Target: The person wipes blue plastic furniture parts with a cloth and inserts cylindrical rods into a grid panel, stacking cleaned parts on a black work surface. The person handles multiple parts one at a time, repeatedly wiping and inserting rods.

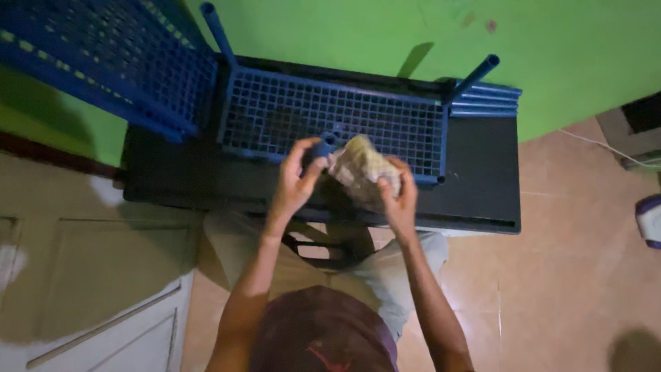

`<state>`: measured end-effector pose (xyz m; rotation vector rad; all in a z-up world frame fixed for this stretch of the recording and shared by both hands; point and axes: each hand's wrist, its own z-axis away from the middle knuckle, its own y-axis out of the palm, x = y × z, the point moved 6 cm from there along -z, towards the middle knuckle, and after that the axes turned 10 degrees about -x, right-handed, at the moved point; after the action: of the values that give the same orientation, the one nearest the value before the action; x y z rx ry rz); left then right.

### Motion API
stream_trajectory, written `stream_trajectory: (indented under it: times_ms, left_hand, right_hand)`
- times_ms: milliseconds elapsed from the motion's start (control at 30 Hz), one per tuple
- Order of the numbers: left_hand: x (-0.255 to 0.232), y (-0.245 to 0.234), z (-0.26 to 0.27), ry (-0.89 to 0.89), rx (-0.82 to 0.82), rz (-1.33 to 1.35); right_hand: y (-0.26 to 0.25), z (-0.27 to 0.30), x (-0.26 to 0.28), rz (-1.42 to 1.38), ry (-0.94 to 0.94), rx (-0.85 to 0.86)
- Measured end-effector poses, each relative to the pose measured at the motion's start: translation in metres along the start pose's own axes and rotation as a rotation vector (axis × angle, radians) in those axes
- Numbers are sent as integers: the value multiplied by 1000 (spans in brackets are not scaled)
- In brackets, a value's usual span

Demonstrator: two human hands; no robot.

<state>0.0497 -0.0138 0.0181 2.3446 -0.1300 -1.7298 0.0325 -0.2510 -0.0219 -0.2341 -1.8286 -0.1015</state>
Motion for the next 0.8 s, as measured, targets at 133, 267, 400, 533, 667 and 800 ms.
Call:
stream_trajectory:
  times_ms: [133,267,400,533,667,800]
  left_hand:
    - [-9,31,19,205,71,-244]
    - [-1,36,23,44,80,-350]
    - [14,30,44,-88,188,-348]
    - [27,47,58,-263,276,168]
    - [26,58,34,-169,88,500]
    - [15,55,15,-57,-225,154]
  right_hand:
    - [9,-15,77,106,-260,96]
    - [26,-26,107,285,-241,141]
    - [26,-28,89,367,-211,210]
    - [15,-26,29,27,275,98]
    - [17,-18,15,-489,382,-63]
    - [37,7,53,-125,-24,-44]
